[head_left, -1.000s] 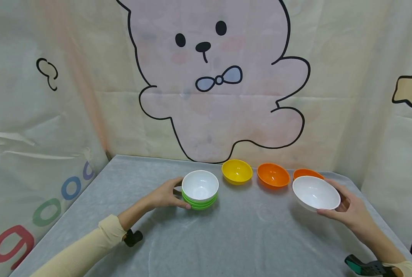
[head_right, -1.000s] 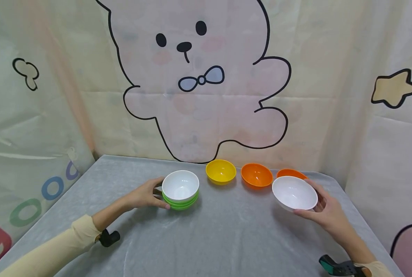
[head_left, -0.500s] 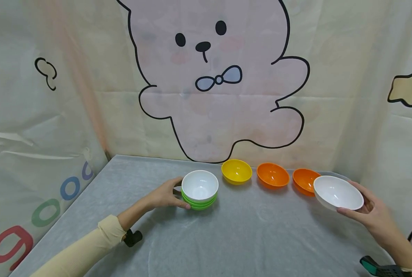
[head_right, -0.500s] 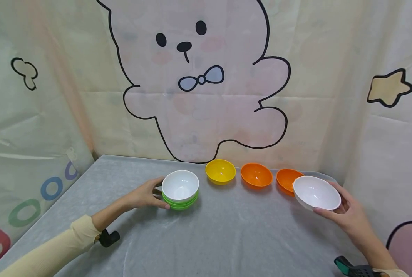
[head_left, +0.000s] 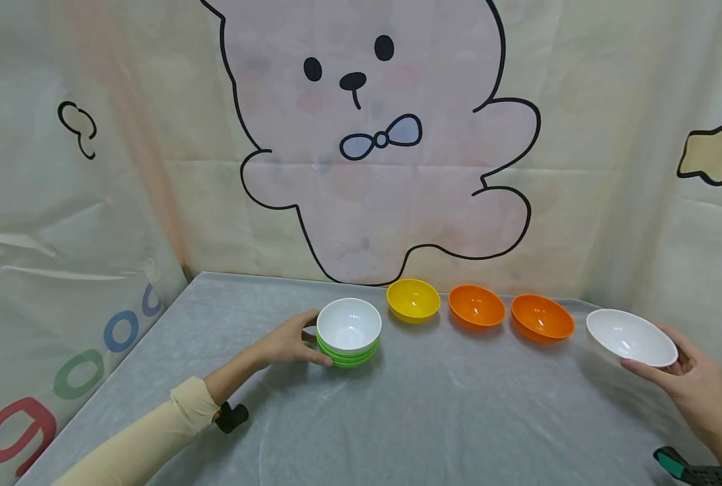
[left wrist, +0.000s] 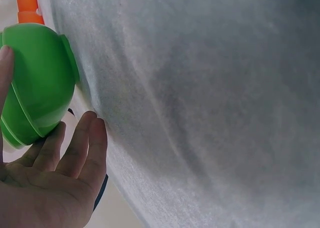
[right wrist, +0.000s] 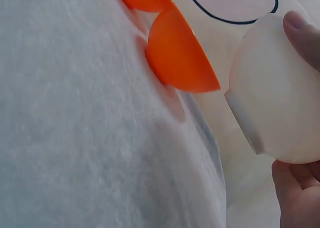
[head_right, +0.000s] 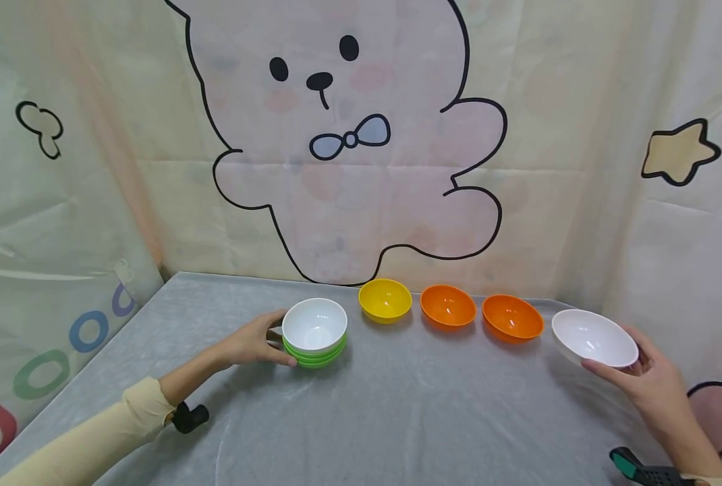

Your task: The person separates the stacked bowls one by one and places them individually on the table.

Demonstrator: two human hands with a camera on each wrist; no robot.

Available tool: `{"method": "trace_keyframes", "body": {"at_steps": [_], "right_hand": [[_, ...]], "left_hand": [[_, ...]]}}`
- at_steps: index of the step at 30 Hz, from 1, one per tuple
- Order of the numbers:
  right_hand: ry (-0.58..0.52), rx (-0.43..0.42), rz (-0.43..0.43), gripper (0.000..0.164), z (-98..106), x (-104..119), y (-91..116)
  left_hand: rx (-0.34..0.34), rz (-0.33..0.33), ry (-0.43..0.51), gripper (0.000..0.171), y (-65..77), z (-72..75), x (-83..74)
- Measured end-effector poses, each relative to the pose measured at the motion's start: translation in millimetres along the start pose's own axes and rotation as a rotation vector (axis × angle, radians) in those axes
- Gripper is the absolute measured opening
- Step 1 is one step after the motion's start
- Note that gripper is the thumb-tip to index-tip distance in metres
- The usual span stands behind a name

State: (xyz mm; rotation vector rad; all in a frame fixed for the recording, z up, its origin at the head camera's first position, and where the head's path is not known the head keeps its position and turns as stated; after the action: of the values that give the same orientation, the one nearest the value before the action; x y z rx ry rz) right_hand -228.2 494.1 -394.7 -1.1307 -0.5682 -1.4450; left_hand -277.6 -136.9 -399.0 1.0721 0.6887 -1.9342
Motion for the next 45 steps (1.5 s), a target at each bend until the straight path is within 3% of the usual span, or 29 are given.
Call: {"method": "trace_keyframes", "body": {"at_steps": [14, 28, 45], "right_hand": [[0.274, -0.020, -0.163, 0.100, 7, -24, -23], [0.248, 0.060, -0.168, 0.104, -3, -33, -49], [0.245, 0.117, -0.160, 0.101, -10, -58, -59]], "left_hand": [[0.018, -0.030, 0.024, 0.089, -1.1, 1.7, -2.8], [0.021, -0.024, 0.032, 0.088, -1.0, 2.0, -4.8], [0.002, 0.005, 0.030, 0.090, -0.6, -5.3, 4.4]]}}
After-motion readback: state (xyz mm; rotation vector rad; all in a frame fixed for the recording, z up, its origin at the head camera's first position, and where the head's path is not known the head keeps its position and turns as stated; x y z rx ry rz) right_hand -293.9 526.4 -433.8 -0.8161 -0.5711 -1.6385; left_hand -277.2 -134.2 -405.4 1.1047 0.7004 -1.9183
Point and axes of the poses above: each hand's wrist, its own y-axis away from the middle knuckle, its own z-axis out of the back of the hand, x = y × z, the point moved 5 cm from there along -y, towards the middle knuckle, and after that the axes turned 3 degrees about -z, right-handed, at the moved point
